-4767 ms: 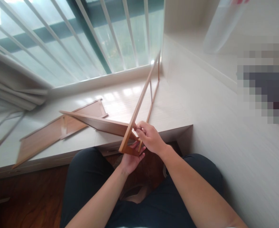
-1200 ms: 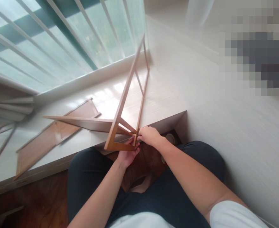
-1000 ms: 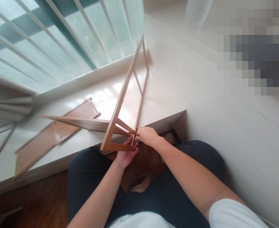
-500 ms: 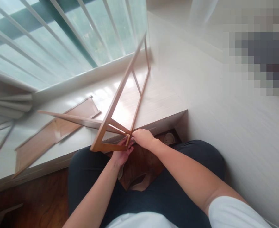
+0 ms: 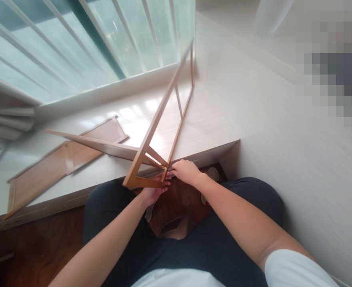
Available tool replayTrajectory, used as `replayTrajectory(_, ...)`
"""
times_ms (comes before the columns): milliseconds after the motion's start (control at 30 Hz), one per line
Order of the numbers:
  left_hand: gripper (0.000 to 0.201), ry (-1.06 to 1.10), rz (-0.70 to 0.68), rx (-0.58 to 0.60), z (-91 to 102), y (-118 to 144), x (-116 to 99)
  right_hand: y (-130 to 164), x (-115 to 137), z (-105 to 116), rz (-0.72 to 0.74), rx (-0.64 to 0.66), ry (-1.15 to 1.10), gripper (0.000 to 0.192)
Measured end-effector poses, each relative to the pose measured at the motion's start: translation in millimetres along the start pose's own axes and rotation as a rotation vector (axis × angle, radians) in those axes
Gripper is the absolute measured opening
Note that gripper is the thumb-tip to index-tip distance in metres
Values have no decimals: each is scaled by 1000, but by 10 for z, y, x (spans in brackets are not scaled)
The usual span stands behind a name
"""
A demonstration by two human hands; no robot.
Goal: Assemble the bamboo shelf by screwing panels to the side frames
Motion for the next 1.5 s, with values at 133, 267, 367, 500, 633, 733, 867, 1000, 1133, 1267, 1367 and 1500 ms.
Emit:
replayTrajectory(133,20,5,23,73,-98,-23,73,7,-65,47,-19,-17,-48,25)
replayTrajectory(267,20,14,47,142,-155,-80,64,18,-121,96,-41,-42,-118,29)
replayTrajectory(367,21,17,75,182,-161,-133,26,88,-190,85,-80,-72,-170,38)
replayTrajectory(500,25,48,98,220,-169,-189,-27,281,-283,-68,-141,-89,-230,39)
replayTrajectory(633,28,114,108,228,-234,-235,-46,472,-337,-215,-210,-159,-471,31)
replayTrajectory(733,29,145,139,236,-304,-258,-24,554,-328,-211,-246,-249,-549,22)
replayTrajectory(867,29,157,158,219,-331,-282,1,581,-281,-128,-249,-307,-553,14)
replayTrajectory(1000,31,153,169,210,-324,-292,17,614,-257,-17,-184,-451,-479,10)
replayTrajectory(1133,31,145,180,216,-335,-279,16,641,-301,-57,-191,-526,-480,17)
replayTrajectory(1267,32,138,176,219,-345,-261,1,625,-352,-197,-245,-470,-561,18)
replayTrajectory(1367,32,130,152,211,-339,-258,-13,603,-349,-255,-236,-434,-586,17)
replayTrajectory(1500,31,111,111,193,-324,-254,-31,592,-309,-189,-156,-505,-565,18)
Point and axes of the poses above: each hand's wrist, its own y-axis away from the middle knuckle, its own z-axis out of the back of the hand, x = y × z, the point moved 7 cm from there along -y, towards the middle knuckle, and after that the axes turned 9 degrees about -z, right-handed, at the moved point
